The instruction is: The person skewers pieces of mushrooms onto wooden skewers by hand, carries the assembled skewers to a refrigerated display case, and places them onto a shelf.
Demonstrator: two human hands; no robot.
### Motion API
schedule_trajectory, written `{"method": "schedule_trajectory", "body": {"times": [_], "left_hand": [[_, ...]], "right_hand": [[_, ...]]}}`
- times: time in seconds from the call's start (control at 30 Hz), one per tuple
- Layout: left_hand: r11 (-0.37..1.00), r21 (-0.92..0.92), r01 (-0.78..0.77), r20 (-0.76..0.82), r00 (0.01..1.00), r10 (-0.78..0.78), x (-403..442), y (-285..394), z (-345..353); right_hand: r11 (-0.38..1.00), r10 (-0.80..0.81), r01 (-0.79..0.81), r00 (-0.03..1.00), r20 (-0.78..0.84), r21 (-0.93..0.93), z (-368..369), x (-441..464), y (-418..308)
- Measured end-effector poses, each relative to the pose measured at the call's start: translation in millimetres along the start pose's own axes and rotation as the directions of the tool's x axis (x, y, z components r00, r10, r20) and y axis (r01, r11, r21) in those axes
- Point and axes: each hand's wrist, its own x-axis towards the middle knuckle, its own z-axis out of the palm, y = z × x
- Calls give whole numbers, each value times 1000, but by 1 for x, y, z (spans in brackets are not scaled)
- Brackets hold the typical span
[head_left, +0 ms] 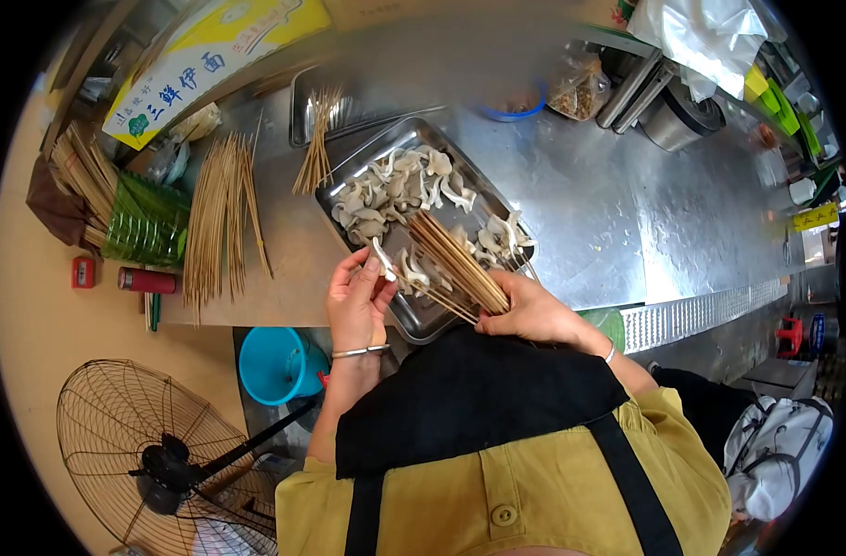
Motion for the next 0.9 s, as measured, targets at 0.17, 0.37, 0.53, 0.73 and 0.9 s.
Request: {"method": "schedule_trajectory", "body": {"times": [0.17,0.37,0.53,0.73,0.9], "left_hand": [[997,40,67,11,998,-68,-10,-2,10],[981,180,71,46,996,-81,-1,-16,17],[955,257,149,57,984,-169,30,-33,13],[930,326,170,93,973,-211,28,5,-1],[198,937,-288,279,958,72,72,-36,-61]], "right_hand": [[1000,-16,15,999,-31,-23,1,-1,-1],[991,-76,65,993,-91,-119,-1,3,-1],[985,-73,53,990,-120,-164,-12,10,7],[946,63,-87,994,88,313,-23,-2,1],[886,103,-116,993,54,448,-26,-6,-9]]}}
